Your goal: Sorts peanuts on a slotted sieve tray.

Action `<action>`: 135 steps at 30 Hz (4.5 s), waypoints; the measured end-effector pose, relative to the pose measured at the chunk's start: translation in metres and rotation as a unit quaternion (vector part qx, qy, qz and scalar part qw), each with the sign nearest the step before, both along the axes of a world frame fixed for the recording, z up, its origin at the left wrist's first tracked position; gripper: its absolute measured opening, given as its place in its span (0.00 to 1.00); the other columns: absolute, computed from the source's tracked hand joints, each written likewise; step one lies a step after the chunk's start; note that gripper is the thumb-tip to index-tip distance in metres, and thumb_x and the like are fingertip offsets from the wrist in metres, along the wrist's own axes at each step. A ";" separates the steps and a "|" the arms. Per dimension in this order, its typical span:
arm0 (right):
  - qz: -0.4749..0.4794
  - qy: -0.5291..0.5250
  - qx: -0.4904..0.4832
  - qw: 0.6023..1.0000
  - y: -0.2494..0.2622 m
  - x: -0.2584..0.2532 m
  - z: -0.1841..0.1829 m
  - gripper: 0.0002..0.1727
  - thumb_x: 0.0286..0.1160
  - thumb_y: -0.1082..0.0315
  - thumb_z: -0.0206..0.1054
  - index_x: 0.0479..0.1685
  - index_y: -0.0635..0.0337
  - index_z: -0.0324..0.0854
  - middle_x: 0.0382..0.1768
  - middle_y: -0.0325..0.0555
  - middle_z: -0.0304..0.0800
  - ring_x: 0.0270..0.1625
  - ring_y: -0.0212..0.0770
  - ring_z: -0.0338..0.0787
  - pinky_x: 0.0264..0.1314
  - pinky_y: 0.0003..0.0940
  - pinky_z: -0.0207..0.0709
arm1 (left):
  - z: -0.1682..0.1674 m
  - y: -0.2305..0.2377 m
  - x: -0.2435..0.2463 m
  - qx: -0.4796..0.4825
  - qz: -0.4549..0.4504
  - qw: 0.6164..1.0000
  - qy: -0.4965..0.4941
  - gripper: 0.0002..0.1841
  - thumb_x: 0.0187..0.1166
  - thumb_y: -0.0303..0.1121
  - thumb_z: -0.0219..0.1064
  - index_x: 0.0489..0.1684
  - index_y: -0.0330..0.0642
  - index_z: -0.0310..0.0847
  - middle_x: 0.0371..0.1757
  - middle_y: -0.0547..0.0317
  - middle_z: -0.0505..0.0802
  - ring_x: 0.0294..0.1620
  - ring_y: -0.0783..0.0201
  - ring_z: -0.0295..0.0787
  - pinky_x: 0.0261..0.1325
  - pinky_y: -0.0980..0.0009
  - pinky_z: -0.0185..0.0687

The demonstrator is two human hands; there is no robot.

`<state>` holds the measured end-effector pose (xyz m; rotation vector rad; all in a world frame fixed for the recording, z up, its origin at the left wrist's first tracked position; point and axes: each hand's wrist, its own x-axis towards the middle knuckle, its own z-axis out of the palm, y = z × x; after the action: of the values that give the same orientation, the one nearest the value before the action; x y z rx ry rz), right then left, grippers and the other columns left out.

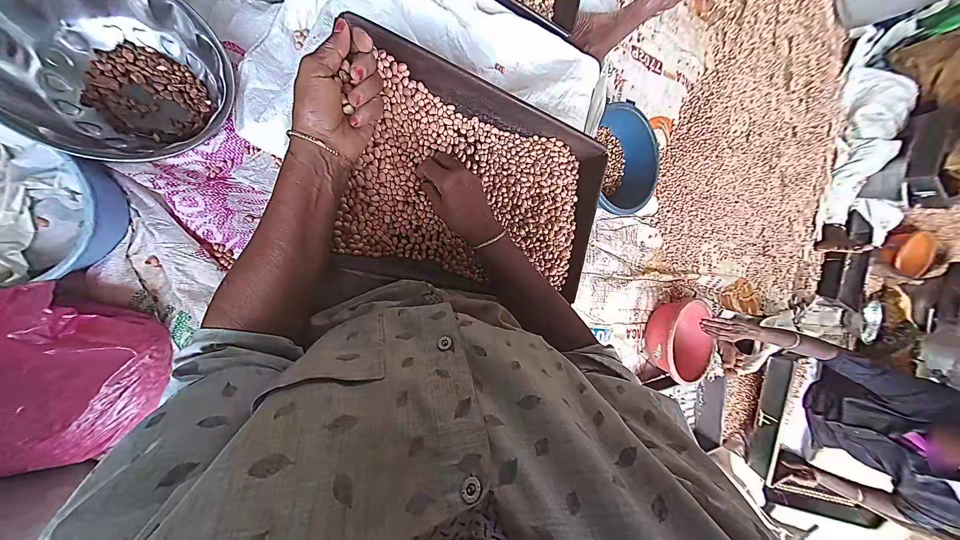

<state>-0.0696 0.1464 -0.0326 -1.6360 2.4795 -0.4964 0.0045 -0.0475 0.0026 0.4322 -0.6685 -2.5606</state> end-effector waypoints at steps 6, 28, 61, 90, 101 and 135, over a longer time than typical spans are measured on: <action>0.012 0.065 0.002 0.998 -0.004 0.007 -0.005 0.10 0.77 0.75 0.63 0.48 0.65 0.89 0.52 0.59 0.92 0.56 0.59 0.93 0.50 0.49 0.88 | 0.000 -0.002 0.002 0.001 0.006 1.000 -0.014 0.23 0.97 0.39 0.32 0.31 0.49 0.70 0.16 0.71 0.72 0.09 0.78 0.59 0.11 0.86 0.53; 0.017 -0.143 -0.362 0.921 -0.090 0.006 0.097 0.12 0.82 0.76 0.60 0.55 0.75 0.83 0.47 0.58 0.91 0.47 0.40 0.93 0.53 0.34 0.89 | -0.004 0.003 -0.001 0.065 0.060 0.996 -0.014 0.24 0.96 0.41 0.40 0.42 0.41 0.83 0.28 0.62 0.89 0.26 0.72 0.84 0.32 0.79 0.82; -0.144 -0.066 -0.217 0.963 0.038 -0.080 0.042 0.22 0.79 0.67 0.67 0.69 0.69 0.82 0.71 0.62 0.83 0.78 0.54 0.81 0.83 0.47 0.70 | 0.017 0.005 0.057 -0.600 0.084 0.747 -0.274 0.18 0.87 0.32 0.50 0.63 0.35 0.84 0.65 0.46 0.85 0.67 0.67 0.81 0.71 0.71 0.75; 0.322 -0.253 -0.086 0.908 -0.017 0.062 0.008 0.13 0.72 0.78 0.65 0.49 0.65 0.93 0.59 0.58 0.92 0.67 0.53 0.88 0.72 0.47 0.79 | -0.037 0.010 0.110 -0.358 0.060 0.902 -0.235 0.15 0.87 0.24 0.48 0.53 0.45 0.83 0.48 0.73 0.91 0.47 0.78 0.87 0.51 0.77 0.85; 0.036 -0.359 -0.039 0.932 0.044 -0.024 0.019 0.09 0.80 0.75 0.63 0.47 0.70 0.87 0.38 0.48 0.93 0.30 0.31 0.90 0.35 0.28 0.86 | -0.035 0.011 0.105 -0.354 0.056 0.901 -0.243 0.13 0.87 0.23 0.49 0.49 0.46 0.81 0.43 0.73 0.89 0.41 0.79 0.86 0.45 0.79 0.85; 0.113 -0.021 0.036 0.993 0.009 -0.024 0.007 0.11 0.65 0.72 0.75 0.47 0.56 0.93 0.60 0.56 0.89 0.71 0.63 0.80 0.77 0.63 0.68 | -0.020 -0.002 0.141 0.070 0.106 0.992 -0.011 0.17 0.85 0.24 0.37 0.37 0.47 0.73 0.26 0.64 0.82 0.20 0.75 0.76 0.23 0.84 0.71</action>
<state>-0.0935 0.1555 -0.0259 -1.8273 2.2175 -0.4027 0.1457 -0.0496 -0.0171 0.5465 -0.4275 -2.4111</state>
